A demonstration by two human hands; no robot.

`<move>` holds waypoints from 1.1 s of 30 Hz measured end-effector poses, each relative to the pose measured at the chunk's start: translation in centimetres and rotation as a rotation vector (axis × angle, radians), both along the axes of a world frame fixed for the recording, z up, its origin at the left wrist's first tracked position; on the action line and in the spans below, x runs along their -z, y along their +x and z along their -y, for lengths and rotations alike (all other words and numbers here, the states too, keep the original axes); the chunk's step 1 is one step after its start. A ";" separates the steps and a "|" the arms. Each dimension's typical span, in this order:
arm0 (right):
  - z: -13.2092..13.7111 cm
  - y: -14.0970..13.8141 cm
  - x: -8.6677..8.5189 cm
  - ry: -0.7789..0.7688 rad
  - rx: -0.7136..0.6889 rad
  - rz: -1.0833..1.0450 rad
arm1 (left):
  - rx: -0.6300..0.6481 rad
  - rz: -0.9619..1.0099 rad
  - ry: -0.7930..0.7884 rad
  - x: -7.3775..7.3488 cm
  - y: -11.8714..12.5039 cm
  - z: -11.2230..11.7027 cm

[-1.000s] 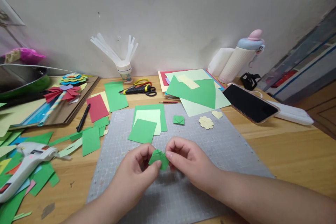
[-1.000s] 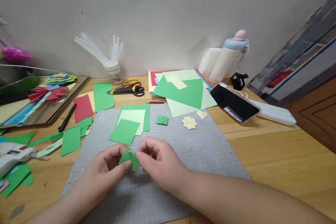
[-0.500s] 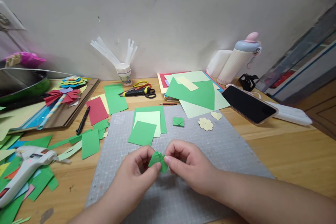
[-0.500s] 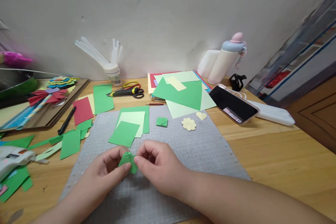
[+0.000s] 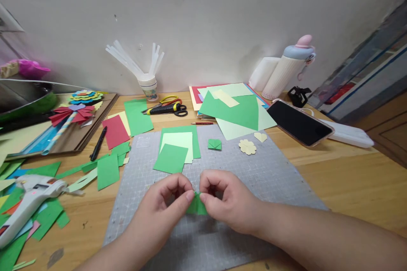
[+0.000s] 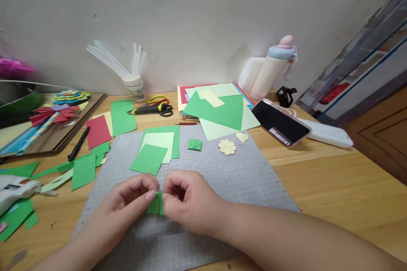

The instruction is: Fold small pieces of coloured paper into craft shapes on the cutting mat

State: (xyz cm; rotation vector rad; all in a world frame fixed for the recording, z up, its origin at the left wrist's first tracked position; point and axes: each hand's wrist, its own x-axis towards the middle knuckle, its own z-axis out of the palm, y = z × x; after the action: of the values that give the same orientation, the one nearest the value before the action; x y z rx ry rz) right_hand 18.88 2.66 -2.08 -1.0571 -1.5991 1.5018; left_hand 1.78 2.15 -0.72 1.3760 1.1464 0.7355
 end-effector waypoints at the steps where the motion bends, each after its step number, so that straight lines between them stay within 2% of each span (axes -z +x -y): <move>1: 0.0 0.0 0.0 0.001 -0.003 -0.003 | -0.001 -0.005 -0.005 0.0 0.0 0.0; 12: -0.1 0.2 0.1 -0.021 -0.011 -0.073 | -0.014 -0.155 0.079 -0.5 -0.1 0.0; 18: 0.1 0.4 -0.5 0.036 -0.090 -0.037 | -0.010 -0.056 0.065 -0.7 0.2 0.2; 22: 0.3 0.4 -0.7 0.032 -0.086 -0.032 | -0.008 -0.032 0.063 -0.9 0.2 0.4; 30: -0.2 0.5 -0.6 -0.016 -0.070 -0.006 | 0.027 -0.044 0.029 -0.7 -0.6 -0.2; 33: -0.6 0.4 -0.1 -0.071 -0.053 -0.026 | 0.040 -0.027 -0.040 -0.4 -0.6 -0.9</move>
State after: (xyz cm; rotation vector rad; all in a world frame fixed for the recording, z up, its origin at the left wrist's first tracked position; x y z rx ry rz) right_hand 19.32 3.24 -1.97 -1.0371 -1.5771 1.6120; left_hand 1.13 3.05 -0.33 1.3754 1.1458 0.6636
